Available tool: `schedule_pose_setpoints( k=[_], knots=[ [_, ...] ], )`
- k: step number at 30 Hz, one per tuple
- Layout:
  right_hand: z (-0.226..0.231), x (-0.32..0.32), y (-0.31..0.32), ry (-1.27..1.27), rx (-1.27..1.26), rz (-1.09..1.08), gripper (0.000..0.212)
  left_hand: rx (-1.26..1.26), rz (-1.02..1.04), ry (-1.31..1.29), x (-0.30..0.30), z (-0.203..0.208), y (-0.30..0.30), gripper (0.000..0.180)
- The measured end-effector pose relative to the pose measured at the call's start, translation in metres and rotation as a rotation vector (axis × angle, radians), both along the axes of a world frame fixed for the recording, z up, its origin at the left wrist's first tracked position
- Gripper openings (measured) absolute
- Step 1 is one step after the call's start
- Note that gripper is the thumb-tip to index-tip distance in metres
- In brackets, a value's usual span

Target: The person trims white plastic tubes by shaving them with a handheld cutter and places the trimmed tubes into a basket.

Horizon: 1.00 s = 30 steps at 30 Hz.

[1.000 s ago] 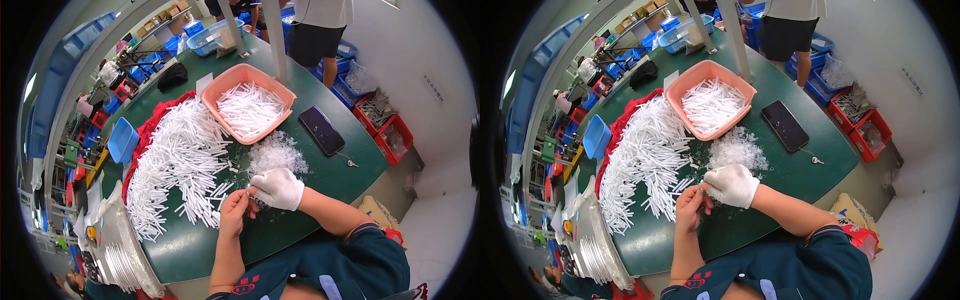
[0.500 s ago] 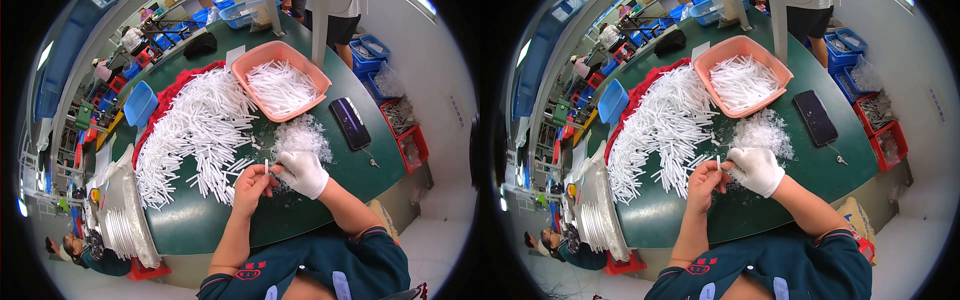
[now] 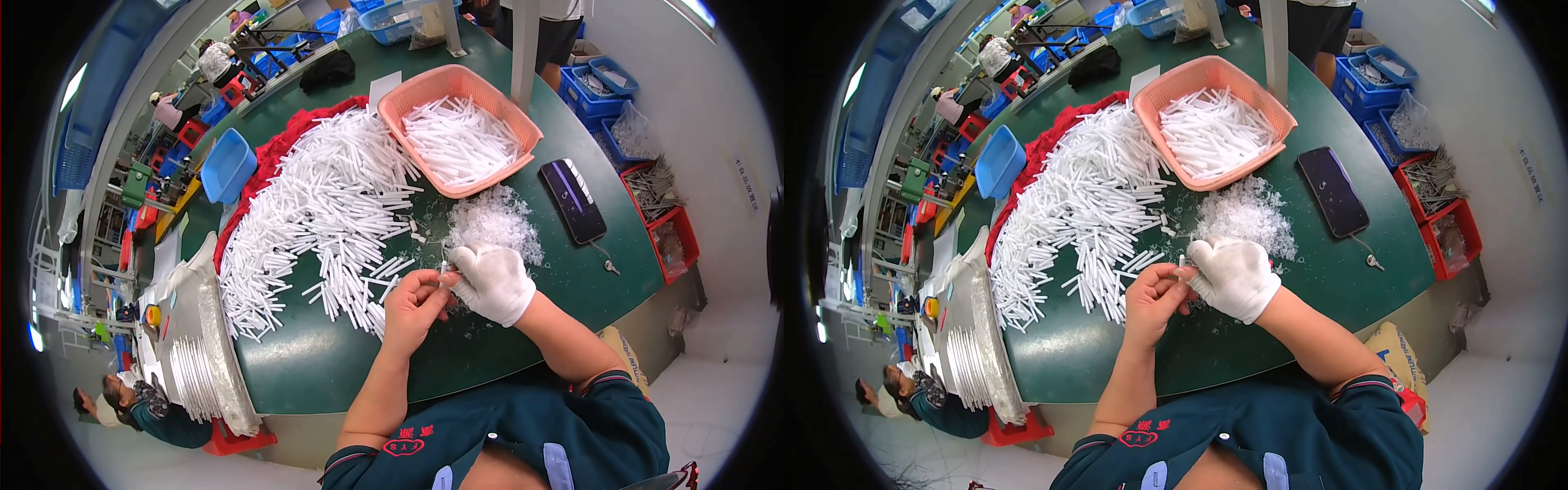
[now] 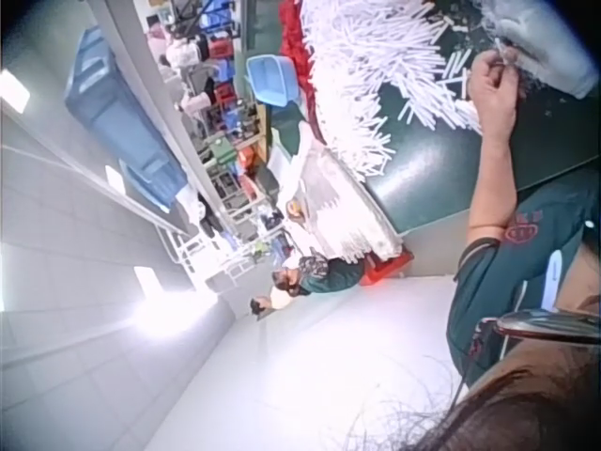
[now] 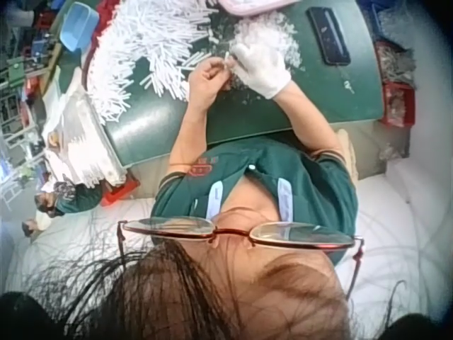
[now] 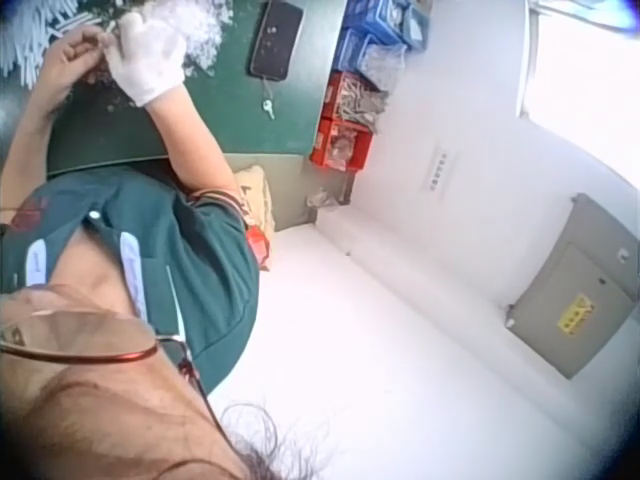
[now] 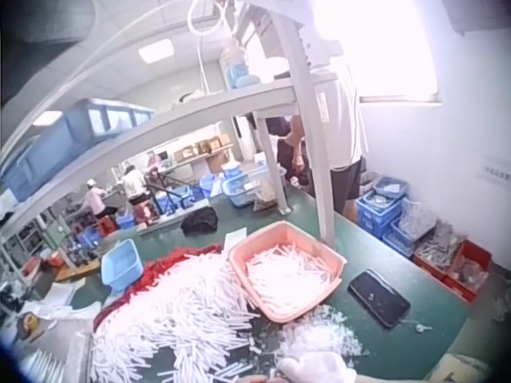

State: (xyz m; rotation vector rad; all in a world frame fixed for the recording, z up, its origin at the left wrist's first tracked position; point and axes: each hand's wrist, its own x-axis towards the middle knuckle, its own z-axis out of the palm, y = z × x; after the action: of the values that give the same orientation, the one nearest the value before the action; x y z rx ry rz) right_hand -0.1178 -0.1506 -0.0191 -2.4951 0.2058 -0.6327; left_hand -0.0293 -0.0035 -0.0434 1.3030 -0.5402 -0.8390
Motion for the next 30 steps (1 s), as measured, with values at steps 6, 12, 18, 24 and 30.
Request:
schedule_pose_setpoints(
  k=[6,12,18,24,30],
  knots=[
    [-0.003,0.0,0.0,0.011,-0.015,-0.012,0.021,0.074,0.039,-0.199,-0.001,-0.003,-0.001,0.018],
    [-0.003,0.0,-0.004,0.047,0.143,0.051,0.026,0.062,0.149,-0.442,0.0,-0.008,-0.002,0.016],
    [-0.013,-0.001,-0.015,-0.014,1.199,-0.025,0.037,0.06,0.151,-0.027,0.003,0.004,0.0,0.019],
    [-0.006,0.0,-0.019,0.057,1.457,-0.07,0.028,0.036,0.078,0.098,0.006,0.009,0.003,0.017],
    [-0.007,0.004,-0.007,0.165,1.301,0.072,0.022,0.101,0.051,0.026,0.004,0.003,0.001,0.015]
  ],
)
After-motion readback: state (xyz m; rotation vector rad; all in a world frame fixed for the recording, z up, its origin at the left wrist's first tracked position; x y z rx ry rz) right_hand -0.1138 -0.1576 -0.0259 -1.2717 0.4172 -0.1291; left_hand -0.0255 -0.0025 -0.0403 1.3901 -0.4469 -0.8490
